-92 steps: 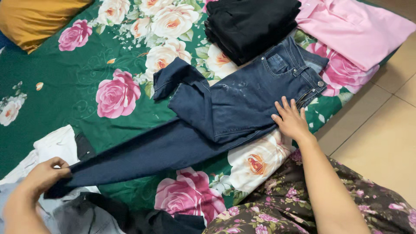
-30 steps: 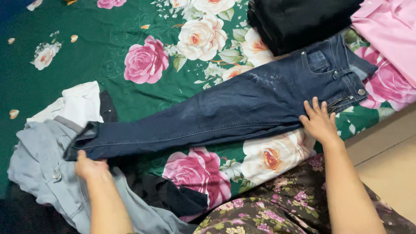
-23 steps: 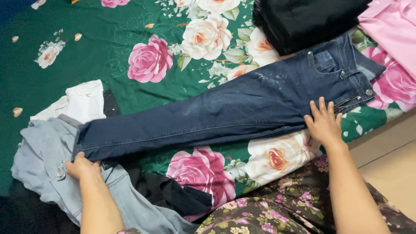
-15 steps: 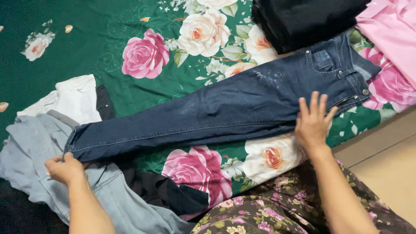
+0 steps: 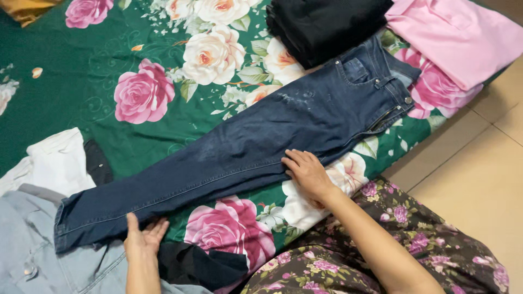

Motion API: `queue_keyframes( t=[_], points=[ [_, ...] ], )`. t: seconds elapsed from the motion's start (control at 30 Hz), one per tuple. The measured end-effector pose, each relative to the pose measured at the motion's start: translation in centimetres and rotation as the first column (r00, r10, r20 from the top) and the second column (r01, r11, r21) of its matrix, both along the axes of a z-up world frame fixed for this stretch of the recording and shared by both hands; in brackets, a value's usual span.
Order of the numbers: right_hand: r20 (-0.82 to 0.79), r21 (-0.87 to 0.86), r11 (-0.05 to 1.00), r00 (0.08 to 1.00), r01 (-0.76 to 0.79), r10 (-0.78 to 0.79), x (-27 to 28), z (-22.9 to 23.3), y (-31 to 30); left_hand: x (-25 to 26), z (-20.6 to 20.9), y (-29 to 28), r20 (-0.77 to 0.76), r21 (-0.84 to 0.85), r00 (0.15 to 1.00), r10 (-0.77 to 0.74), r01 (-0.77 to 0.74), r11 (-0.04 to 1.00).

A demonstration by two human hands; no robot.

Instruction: The person folds a pair of black trousers and a pair of blue jeans on a bed by smoothing them out, folding the legs together, and then folding them into smaller rectangles.

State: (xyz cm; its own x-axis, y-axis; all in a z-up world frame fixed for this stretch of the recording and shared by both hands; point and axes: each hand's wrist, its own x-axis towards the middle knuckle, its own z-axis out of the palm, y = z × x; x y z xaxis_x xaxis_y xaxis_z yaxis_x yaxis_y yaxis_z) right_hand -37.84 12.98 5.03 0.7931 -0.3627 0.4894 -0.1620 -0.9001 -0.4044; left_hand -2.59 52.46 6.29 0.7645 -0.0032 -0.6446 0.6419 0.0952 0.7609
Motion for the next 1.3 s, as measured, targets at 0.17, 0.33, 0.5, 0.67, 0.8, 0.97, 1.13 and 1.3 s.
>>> queue_keyframes(
  t=[0.17,0.33,0.5,0.67,0.8,0.97,1.13,1.3],
  points=[
    [-0.123,-0.155,0.987,0.99,0.05,-0.07,0.6,-0.3,-0.4,4.2,-3.7,1.3,0.094,-0.226,0.978,0.184,-0.159,0.961],
    [0.123,-0.026,0.99,0.984,0.136,-0.132,-2.9,2.0,-4.5,2.7,-4.6,2.0,0.129,-0.131,0.976,0.174,-0.157,0.979],
    [0.171,0.158,0.614,0.591,0.773,-0.788,-9.9,-1.0,-16.1,2.0,-6.0,0.6,0.181,-0.127,0.972,0.148,-0.126,0.984],
    [-0.079,0.54,0.411,0.531,0.735,-0.844,-13.5,-6.9,-26.1,2.9,-7.0,0.2,0.16,-0.117,0.949,0.273,-0.257,0.959],
    [0.036,0.259,0.546,0.557,0.796,-0.83,-15.8,-10.1,-29.0,2.6,-6.9,-0.6,0.167,-0.103,0.945,0.281,-0.267,0.958],
    [0.05,0.873,0.303,0.547,0.383,-0.836,-15.7,-10.1,-26.6,1.2,-4.7,-1.6,0.188,-0.086,0.861,0.474,-0.466,0.881],
    [-0.047,0.995,0.028,0.701,0.096,-0.711,-17.0,-8.7,-22.5,7.5,0.7,-1.0,0.146,-0.373,0.904,0.403,-0.327,0.868],
    [-0.043,0.985,0.077,0.659,0.152,-0.751,-14.5,-8.6,-21.0,12.5,8.7,0.0,0.484,-0.199,0.847,0.219,-0.137,0.97]
  ],
)
